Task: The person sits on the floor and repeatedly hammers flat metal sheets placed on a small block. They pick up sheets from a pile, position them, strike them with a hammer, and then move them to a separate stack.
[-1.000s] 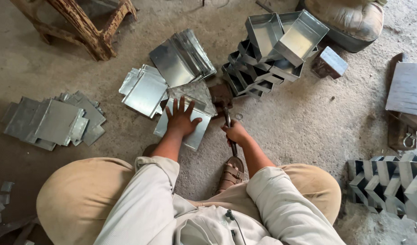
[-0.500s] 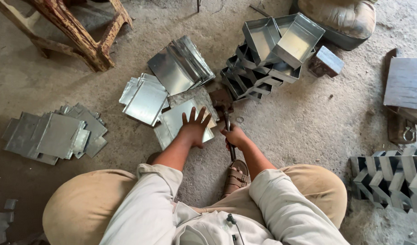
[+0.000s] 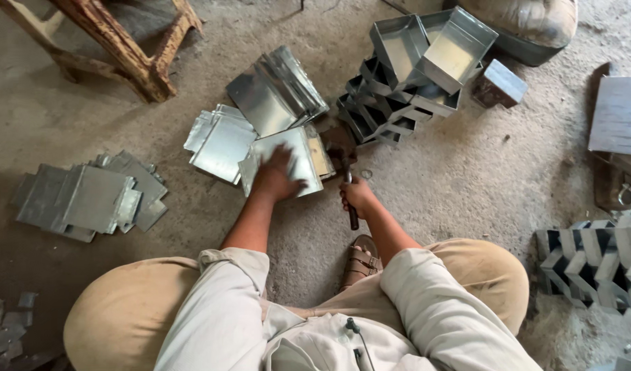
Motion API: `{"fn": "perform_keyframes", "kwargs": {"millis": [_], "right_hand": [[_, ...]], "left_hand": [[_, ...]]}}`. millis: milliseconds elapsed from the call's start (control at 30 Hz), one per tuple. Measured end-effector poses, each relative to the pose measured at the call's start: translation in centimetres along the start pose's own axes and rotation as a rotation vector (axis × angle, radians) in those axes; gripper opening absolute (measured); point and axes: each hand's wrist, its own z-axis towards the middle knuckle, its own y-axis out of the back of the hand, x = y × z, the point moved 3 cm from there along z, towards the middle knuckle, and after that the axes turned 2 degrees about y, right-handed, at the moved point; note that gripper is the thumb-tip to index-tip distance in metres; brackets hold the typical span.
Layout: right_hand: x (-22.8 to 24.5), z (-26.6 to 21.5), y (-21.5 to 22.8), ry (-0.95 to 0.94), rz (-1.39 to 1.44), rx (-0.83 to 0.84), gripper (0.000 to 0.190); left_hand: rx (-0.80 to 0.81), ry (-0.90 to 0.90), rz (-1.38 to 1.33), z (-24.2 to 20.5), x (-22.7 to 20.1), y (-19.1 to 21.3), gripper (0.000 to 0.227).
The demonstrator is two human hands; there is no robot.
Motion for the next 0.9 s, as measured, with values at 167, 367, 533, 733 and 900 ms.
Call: {"fn": "perform_keyframes", "kwargs": {"millis": [167, 367, 533, 733, 900], "right_hand": [[5.2, -3.9, -1.1, 0.438, -0.447, -0.267, 0.031], [16.7, -15.9, -3.1, 1.194, -0.591, -0.464, 0.023], [22.9, -24.0, -2.6, 1.592, 0.159, -0.16, 0.032], [14.2, -16.8, -4.6, 1.42, -0.196, -0.276, 0.026], [5.9, -10.2, -5.0, 0.68, -1.087, -0.233, 0.035]], "left_hand": [[-0.196, 0.934, -0.521, -0.6, 8.6, -0.7, 0.124], [-0.17, 0.863, -0.852, 0.7, 10.7, -4.7, 0.08], [-0.308, 1.013, -1.019, 0.2, 13.4, -3.9, 0.081], [-0.297, 0.978, -0.979, -1.1, 12.8, -2.4, 0.088], [-0.258, 0.963, -0.996, -1.4, 12.2, -1.5, 0.084]]}}
